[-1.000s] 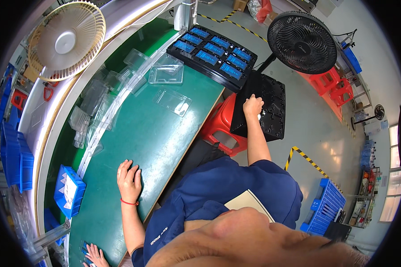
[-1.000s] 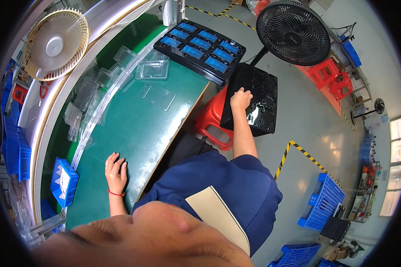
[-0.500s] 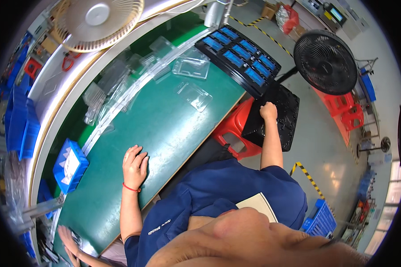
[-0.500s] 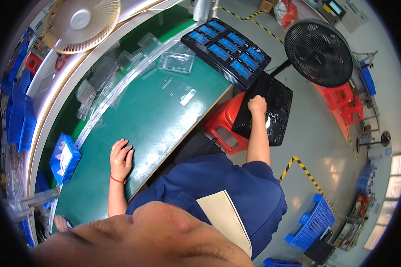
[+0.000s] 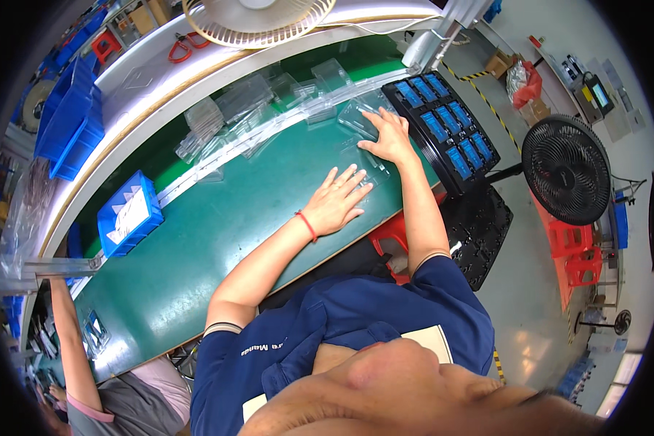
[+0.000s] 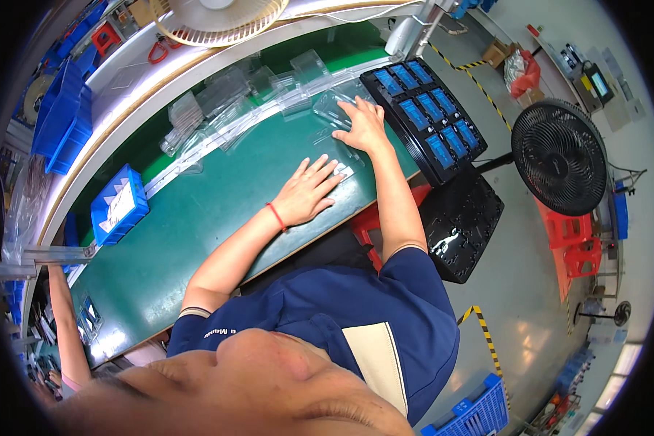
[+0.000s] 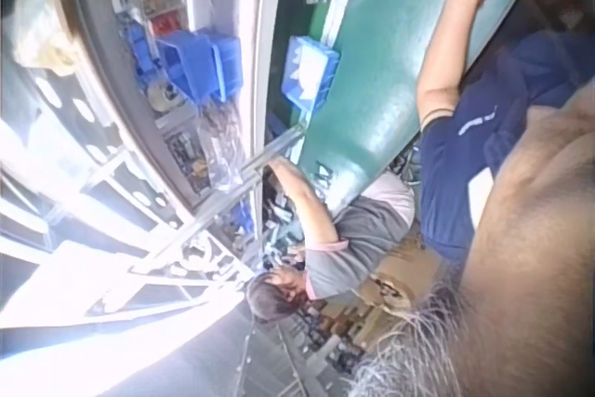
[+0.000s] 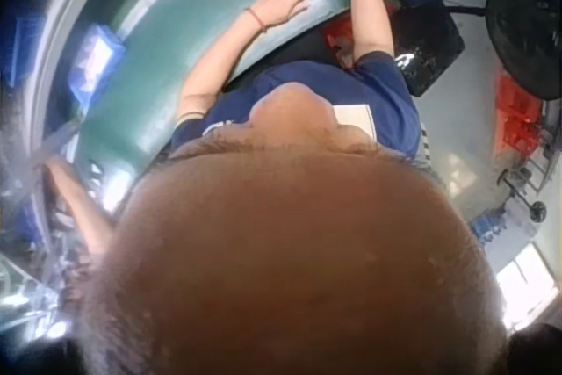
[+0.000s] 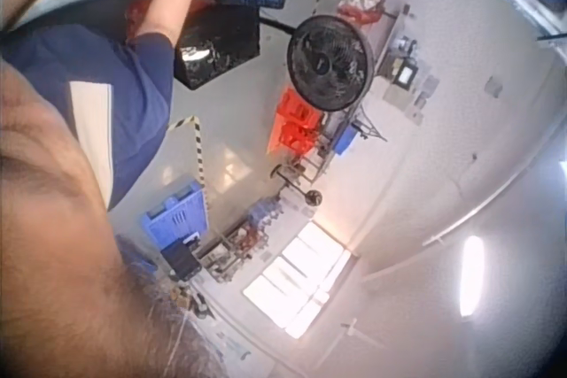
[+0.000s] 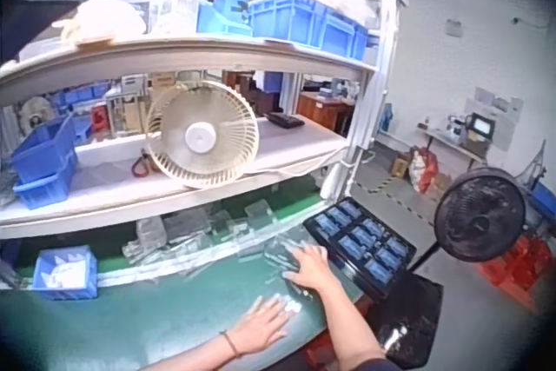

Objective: Checking and placing small blue electronic components into clear plastic trays.

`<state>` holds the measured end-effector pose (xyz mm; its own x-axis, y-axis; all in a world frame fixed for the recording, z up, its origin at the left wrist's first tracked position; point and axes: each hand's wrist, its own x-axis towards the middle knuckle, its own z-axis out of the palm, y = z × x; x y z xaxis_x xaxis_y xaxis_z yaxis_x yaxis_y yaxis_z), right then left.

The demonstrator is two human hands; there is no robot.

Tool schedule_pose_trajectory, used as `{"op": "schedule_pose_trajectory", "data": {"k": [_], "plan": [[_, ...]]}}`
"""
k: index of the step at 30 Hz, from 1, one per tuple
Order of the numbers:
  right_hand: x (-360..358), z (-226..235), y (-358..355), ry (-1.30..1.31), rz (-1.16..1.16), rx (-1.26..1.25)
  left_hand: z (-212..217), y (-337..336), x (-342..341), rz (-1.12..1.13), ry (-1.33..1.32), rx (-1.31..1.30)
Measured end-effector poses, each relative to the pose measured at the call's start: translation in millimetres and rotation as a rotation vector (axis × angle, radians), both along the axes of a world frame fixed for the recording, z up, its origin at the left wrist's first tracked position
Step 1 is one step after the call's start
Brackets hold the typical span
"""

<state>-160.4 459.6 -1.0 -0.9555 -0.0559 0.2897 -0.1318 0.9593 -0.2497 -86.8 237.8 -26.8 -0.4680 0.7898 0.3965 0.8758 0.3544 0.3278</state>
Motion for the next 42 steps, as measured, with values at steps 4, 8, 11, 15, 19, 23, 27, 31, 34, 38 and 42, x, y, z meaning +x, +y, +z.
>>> {"op": "schedule_pose_trajectory", "data": {"k": [4,8,11,15,19,23,27,31,34,38,42], "plan": [[1,11,-10,-0.057,0.028,-0.041,-12,-12,-4,0.063,-0.033,-0.094],[30,17,-39,0.086,0.128,-0.297,-1,-61,14,0.159,-0.162,-0.154],[53,15,-71,-0.082,0.168,-0.599,5,-97,31,0.254,-0.072,-0.132],[85,1,-125,-0.15,0.329,-0.744,7,-109,45,0.535,-0.895,0.782],[99,2,-157,-0.251,0.391,-0.794,-3,-118,46,0.424,-1.209,1.131],[94,-7,-162,-0.265,0.339,-0.87,-6,-131,50,0.426,-1.281,1.342],[82,1,-142,-0.083,0.269,-0.547,0,-169,50,0.588,-1.391,1.224],[29,23,-85,0.247,-0.032,-0.168,15,-181,50,0.806,-1.315,0.928],[-18,12,-22,0.09,-0.399,0.101,12,-180,48,0.996,-0.993,0.619],[-28,2,-9,-0.064,-0.379,0.068,11,-169,49,1.111,-0.637,0.516],[-7,5,-40,-0.136,-0.302,-0.101,35,-135,46,0.779,-0.124,0.326]]}}
